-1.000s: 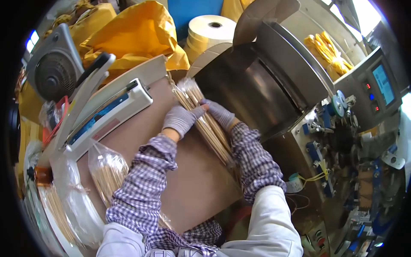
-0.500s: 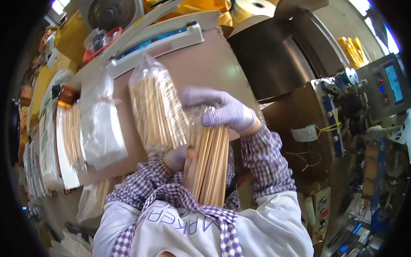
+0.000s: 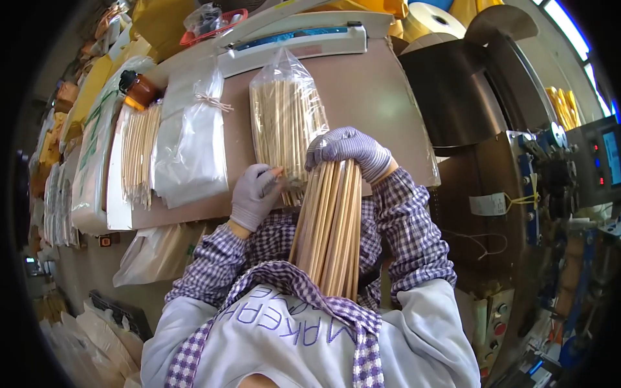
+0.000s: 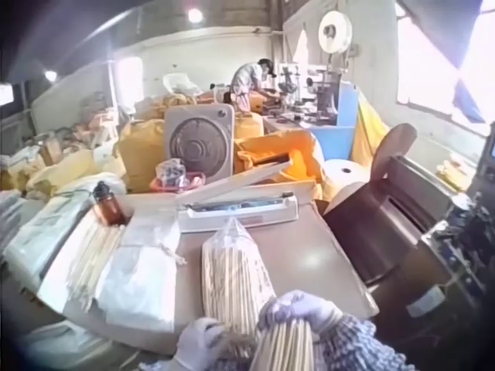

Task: Bundling wooden sticks, placing them into plastic bags, and sealing the bags using a heat sealer.

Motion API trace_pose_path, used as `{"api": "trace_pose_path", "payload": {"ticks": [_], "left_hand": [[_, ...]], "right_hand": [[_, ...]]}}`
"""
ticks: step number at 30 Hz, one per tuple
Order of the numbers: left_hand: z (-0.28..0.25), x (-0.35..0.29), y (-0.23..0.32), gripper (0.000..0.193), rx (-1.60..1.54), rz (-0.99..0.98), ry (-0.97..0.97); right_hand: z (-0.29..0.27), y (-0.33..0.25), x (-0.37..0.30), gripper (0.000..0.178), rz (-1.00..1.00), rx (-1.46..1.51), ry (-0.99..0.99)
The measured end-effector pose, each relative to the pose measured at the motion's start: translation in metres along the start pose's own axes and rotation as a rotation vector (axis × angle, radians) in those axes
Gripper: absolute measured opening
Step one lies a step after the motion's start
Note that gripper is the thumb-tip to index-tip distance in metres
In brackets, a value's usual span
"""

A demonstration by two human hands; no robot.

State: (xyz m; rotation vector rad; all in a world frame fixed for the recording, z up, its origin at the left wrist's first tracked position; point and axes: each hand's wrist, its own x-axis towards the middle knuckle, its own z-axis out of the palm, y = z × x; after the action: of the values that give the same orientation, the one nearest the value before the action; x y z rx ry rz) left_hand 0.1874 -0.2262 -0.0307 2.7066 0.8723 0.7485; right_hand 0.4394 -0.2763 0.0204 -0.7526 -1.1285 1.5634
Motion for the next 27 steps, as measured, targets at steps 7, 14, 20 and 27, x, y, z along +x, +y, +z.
{"api": "trace_pose_path", "payload": {"ticks": [7, 14, 20, 27], "left_hand": [[0.011, 0.056, 0.009, 0.021, -1.211, -0.657, 0.198], [-0.017, 0.037, 0.053, 0.005, -0.731, -0.030, 0.346], [-0.048, -0.035, 0.054, 0.020, -0.445, 0.285, 0.123], [-0.030, -0.020, 0.022, 0.030, -0.179, -0.103, 0.325]], "right_hand": [[0.041, 0.001, 0.029, 0.024, 0.169, -0.111, 0.042], [0.073, 0.060, -0.024, 0.027, -0.408, -1.110, 0.433], [0.153, 0.061, -0.130, 0.045, 0.092, -0.113, 0.621], [0.146, 0.076, -0.107, 0.043, 0.217, -0.147, 0.749]]}}
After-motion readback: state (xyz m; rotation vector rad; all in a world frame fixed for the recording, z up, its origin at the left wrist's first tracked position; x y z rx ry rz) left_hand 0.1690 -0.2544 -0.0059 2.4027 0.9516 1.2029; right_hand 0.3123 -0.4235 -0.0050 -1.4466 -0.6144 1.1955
